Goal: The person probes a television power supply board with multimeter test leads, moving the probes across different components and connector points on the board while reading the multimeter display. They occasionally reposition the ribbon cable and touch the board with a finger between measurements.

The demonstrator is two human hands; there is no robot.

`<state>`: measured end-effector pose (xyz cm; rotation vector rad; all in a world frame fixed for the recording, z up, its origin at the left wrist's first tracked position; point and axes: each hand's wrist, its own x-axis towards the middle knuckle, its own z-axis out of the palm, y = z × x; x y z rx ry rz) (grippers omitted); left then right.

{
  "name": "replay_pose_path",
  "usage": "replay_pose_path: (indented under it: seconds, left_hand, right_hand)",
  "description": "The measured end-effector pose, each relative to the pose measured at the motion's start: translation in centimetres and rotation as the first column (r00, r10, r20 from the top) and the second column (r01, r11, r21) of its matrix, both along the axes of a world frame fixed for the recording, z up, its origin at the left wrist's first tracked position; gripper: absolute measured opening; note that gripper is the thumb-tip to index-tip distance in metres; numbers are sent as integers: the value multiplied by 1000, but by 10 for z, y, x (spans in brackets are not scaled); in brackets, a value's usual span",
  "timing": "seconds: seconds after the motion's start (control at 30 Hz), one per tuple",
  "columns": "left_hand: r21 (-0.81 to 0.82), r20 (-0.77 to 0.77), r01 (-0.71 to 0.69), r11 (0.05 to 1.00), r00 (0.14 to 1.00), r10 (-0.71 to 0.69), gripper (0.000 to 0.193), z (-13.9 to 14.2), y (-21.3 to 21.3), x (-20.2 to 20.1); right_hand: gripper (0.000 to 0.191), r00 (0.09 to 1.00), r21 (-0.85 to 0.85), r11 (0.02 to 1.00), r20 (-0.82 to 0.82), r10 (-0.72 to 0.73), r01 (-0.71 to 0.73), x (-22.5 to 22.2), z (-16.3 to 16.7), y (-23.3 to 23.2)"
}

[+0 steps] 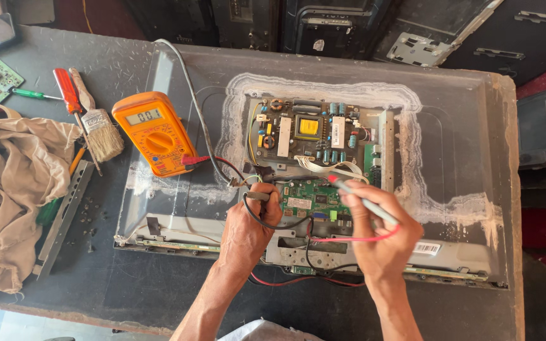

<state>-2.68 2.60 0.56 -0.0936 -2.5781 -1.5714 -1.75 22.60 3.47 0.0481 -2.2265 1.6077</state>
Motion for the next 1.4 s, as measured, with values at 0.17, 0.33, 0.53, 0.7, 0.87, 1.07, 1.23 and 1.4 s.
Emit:
replay_pose_path:
  seconds: [0.17, 0.33, 0.53, 0.7, 0.87, 1.07, 1.23, 1.4]
  left_hand:
    - [-11, -16, -11, 1000, 1000, 11, 11, -2, -1, 0]
    - [-3, -41, -8, 1000, 999, 8, 11, -3, -1, 1]
    - [6, -39, -2, 1000, 999, 2, 11, -4, -2, 0]
    - [9, -52, -2, 1000, 999, 2, 10, -3, -2, 0]
    - [18, -22, -3, 1000, 1000, 3, 11, -2, -1, 0]
    - [23, 6, -5, 1000, 1000, 5, 11, -1, -2, 1]
    - [11, -12, -9, 1000, 1000, 9, 11, -2, -2, 1]
    - [20, -16, -6, 1000, 1000, 7, 11, -3, -2, 1]
  right_hand:
    - [14, 997, 109, 994, 70, -23, 16, -19, 4, -9]
    - [14, 996, 156, 987, -83, -32, 44, -22, 1, -15]
    - [13, 996, 91, 995, -86, -35, 43, -30, -6, -12]
    - [11, 999, -49, 999, -35, -14, 12, -40, -8, -6]
    - [11, 1000, -89, 996, -5, -19, 18, -41, -7, -5]
    - [11, 1000, -119, 993, 1, -24, 24, -44, -6, -7]
    - [10, 1000, -135, 990, 12, -28, 29, -45, -5, -8]
    - [10, 1000, -150, 988, 4, -30, 31, -48, -5, -10]
